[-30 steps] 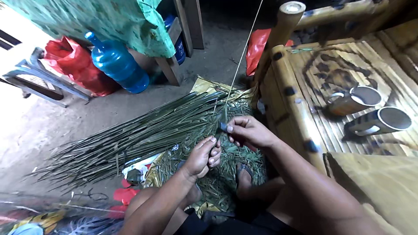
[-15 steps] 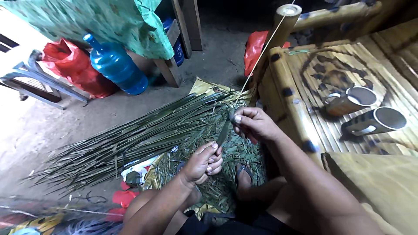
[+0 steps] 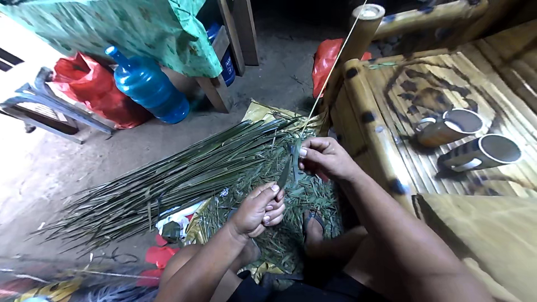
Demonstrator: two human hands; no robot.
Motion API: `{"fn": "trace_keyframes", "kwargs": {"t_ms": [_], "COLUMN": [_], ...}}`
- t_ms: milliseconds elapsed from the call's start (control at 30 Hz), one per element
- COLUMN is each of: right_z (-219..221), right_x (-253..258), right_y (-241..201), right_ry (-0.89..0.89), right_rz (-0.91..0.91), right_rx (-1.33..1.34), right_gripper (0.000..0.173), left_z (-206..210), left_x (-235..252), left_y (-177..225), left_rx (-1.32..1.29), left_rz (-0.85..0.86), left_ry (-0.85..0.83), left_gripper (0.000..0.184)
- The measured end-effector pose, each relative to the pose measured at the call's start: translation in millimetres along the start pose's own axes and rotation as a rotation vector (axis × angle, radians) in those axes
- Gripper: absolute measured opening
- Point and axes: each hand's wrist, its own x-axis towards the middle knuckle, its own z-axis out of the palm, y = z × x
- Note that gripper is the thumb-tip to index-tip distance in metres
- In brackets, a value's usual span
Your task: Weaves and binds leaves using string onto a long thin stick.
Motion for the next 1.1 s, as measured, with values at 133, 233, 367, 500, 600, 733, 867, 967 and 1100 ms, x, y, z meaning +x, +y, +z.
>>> {"fn": "trace_keyframes", "kwargs": {"t_ms": [133,233,367,500,600,733,867,967,1100], "right_z": [-3.9,-16.7,-11.6,-8.5,-2.2,18.7,31.0,29.1,17.4], "right_x": [0.9,0.8,-1.1,1.2,0.4,-10.0,-13.5,-11.8,-7.8], "right_y": [2.2,-4.7,-7.5,-2.1,-0.2,3.7,7.2,7.9,6.0], "right_ry": [0.066,0.200,0.141,0.186,0.183,-0.109,-0.269,-0.232,-0.125], "right_rz": [-0.008,0.015,0.058,0.055,0.099,0.265,0.250,0.171,0.119], "right_rx": [-0.005,-0.043,0.031,0.074,0.046,0.022,0.064,0.065,0.035], "right_gripper": [0.017,0.019,0.019,0.019,0.018,0.020,0.021,0.020,0.020], "left_z": [0.2,2.3,4.0,-0.5,1.7,2.5,3.4,1.9,3.9], "left_x": [2.2,2.2,5.4,8.5,8.5,11.6,11.1,9.7,4.9], "left_y": [1.4,-0.5,-1.5,-4.3,-4.6,-1.3,1.4,2.5,3.7], "left_rx": [0.059,0.098,0.154,0.190,0.202,0.121,-0.008,-0.022,0.037], "left_rz": [-0.002,-0.022,0.016,0.030,0.057,0.081,0.091,0.089,0.059], "left_ry": [0.036,0.054,0.155,0.207,0.202,0.242,0.219,0.153,0.093], "left_gripper": [0.031,0.030,0.033,0.032,0.031,0.031,0.035,0.032,0.030]}}
